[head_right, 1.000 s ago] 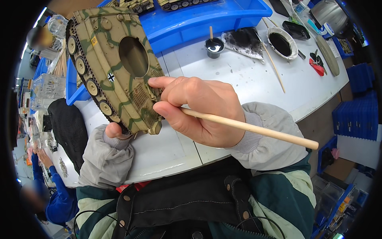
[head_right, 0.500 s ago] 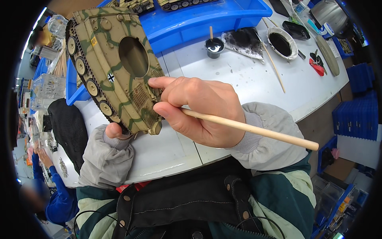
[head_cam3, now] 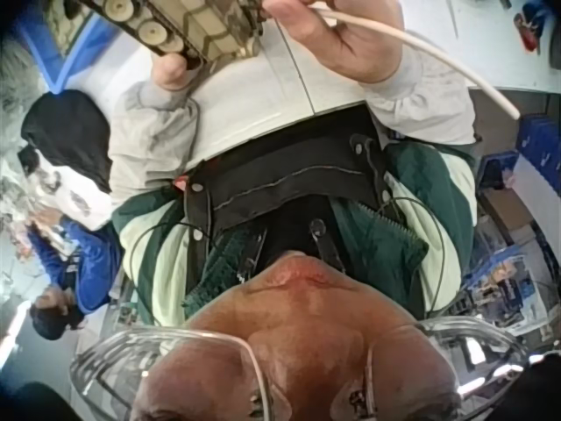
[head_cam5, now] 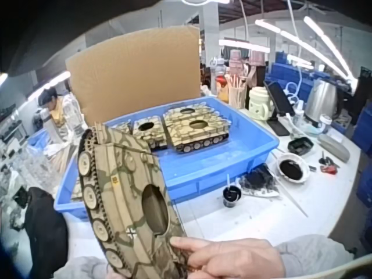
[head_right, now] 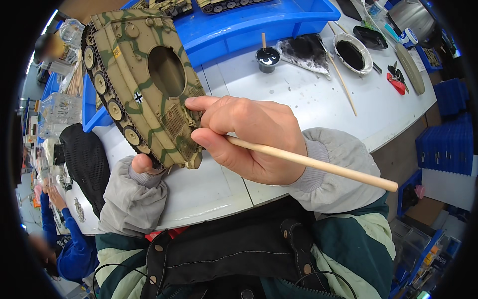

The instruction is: Applying detailed paint or a wash to miniature toy tank models using a paintbrush.

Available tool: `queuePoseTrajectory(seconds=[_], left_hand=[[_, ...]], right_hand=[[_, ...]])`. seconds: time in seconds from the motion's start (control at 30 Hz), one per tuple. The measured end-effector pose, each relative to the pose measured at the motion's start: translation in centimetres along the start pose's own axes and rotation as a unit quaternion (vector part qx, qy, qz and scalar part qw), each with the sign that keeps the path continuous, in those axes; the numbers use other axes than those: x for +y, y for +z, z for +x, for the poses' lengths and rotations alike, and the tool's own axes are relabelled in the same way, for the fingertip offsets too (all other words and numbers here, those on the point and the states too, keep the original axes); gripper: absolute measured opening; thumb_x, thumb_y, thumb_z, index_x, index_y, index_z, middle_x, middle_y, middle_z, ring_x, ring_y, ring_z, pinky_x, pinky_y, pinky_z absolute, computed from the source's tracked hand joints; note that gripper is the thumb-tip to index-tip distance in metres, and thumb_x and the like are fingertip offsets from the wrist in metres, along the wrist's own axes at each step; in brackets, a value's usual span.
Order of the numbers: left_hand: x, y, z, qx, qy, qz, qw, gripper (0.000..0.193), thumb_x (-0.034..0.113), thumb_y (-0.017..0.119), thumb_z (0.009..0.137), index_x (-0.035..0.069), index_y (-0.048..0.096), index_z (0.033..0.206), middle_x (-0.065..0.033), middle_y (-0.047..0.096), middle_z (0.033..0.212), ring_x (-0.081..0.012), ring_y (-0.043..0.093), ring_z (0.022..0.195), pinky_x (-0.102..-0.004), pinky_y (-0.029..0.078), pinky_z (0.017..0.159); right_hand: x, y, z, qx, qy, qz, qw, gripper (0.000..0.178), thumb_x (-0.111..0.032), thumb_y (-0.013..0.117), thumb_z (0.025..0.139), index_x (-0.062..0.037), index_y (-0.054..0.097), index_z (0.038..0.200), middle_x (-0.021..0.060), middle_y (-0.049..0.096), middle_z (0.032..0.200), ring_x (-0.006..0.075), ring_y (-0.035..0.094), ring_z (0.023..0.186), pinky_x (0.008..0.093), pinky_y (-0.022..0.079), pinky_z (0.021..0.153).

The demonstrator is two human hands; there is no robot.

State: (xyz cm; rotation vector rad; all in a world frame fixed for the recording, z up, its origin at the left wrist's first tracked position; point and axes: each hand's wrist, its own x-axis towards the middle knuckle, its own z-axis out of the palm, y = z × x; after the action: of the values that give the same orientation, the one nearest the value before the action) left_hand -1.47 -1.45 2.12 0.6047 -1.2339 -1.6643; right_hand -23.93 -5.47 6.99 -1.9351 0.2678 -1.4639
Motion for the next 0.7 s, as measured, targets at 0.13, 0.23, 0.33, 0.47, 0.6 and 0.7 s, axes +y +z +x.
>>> queuePoseTrajectory(seconds=[0.13, 0.23, 0.33, 0.47, 0.6, 0.7], left_hand=[[0.1, -0.1, -0.1, -0.004, -0.004, 0.003, 1.000, 0.075, 0.038, 0.070, 0.072, -0.001, 0.039, 0.128, -0.0113, 0.048, 0.126, -0.0214, 0.050, 0.113, -0.0339, 0.042, 0.093], [0.3, 0.0, -0.3, -0.008, -0.009, 0.009, 1.000, 0.075, 0.038, 0.070, 0.072, -0.001, 0.039, 0.128, -0.0113, 0.048, 0.126, -0.0214, 0.050, 0.113, -0.0339, 0.042, 0.093], [0.3, 0.0, -0.4, -0.013, -0.015, 0.013, 1.000, 0.075, 0.038, 0.070, 0.072, -0.001, 0.039, 0.127, -0.0113, 0.048, 0.126, -0.0214, 0.050, 0.113, -0.0339, 0.042, 0.093], [0.3, -0.1, -0.5, -0.019, -0.020, 0.017, 0.999, 0.075, 0.038, 0.070, 0.072, -0.001, 0.040, 0.127, -0.0113, 0.048, 0.126, -0.0214, 0.050, 0.113, -0.0339, 0.042, 0.093], [0.3, -0.1, -0.6, -0.025, -0.025, 0.021, 0.999, 0.074, 0.038, 0.070, 0.072, -0.001, 0.040, 0.127, -0.0112, 0.049, 0.126, -0.0215, 0.050, 0.113, -0.0338, 0.042, 0.093], [0.4, -0.3, -0.7, -0.027, -0.027, 0.024, 0.999, 0.074, 0.038, 0.070, 0.072, -0.001, 0.040, 0.127, -0.0112, 0.049, 0.126, -0.0215, 0.050, 0.113, -0.0338, 0.042, 0.093]], right_hand=[[0.0, 0.0, 0.0, 0.001, -0.010, 0.001, 1.000, 0.013, 0.001, 0.062, 0.083, -0.0009, 0.049, 0.084, 0.0045, 0.055, 0.066, 0.0184, 0.058, 0.056, 0.0454, 0.054, 0.081], [-0.2, -0.2, 0.1, -0.005, -0.005, 0.009, 1.000, 0.013, 0.001, 0.062, 0.083, -0.0004, 0.049, 0.085, 0.0064, 0.057, 0.068, 0.0184, 0.059, 0.057, 0.0458, 0.053, 0.081], [-0.1, 0.0, 0.0, 0.002, -0.014, 0.027, 1.000, 0.013, 0.001, 0.061, 0.083, 0.0001, 0.048, 0.087, 0.0087, 0.058, 0.069, 0.0185, 0.059, 0.058, 0.0464, 0.053, 0.082], [-0.1, 0.1, 0.0, 0.003, -0.034, 0.041, 0.999, 0.014, 0.001, 0.061, 0.083, 0.0010, 0.048, 0.088, 0.0105, 0.058, 0.070, 0.0192, 0.059, 0.058, 0.0469, 0.053, 0.081], [-0.4, -0.3, 0.1, 0.002, -0.055, 0.023, 0.998, 0.015, 0.002, 0.061, 0.083, 0.0015, 0.048, 0.090, 0.0106, 0.058, 0.070, 0.0202, 0.059, 0.059, 0.0468, 0.053, 0.081], [-1.6, -1.2, 0.3, -0.077, 0.075, 0.070, 0.992, 0.025, -0.012, 0.051, 0.092, 0.0049, 0.049, 0.073, 0.0206, 0.059, 0.089, 0.0458, 0.056, 0.103, 0.0536, 0.044, 0.091]])
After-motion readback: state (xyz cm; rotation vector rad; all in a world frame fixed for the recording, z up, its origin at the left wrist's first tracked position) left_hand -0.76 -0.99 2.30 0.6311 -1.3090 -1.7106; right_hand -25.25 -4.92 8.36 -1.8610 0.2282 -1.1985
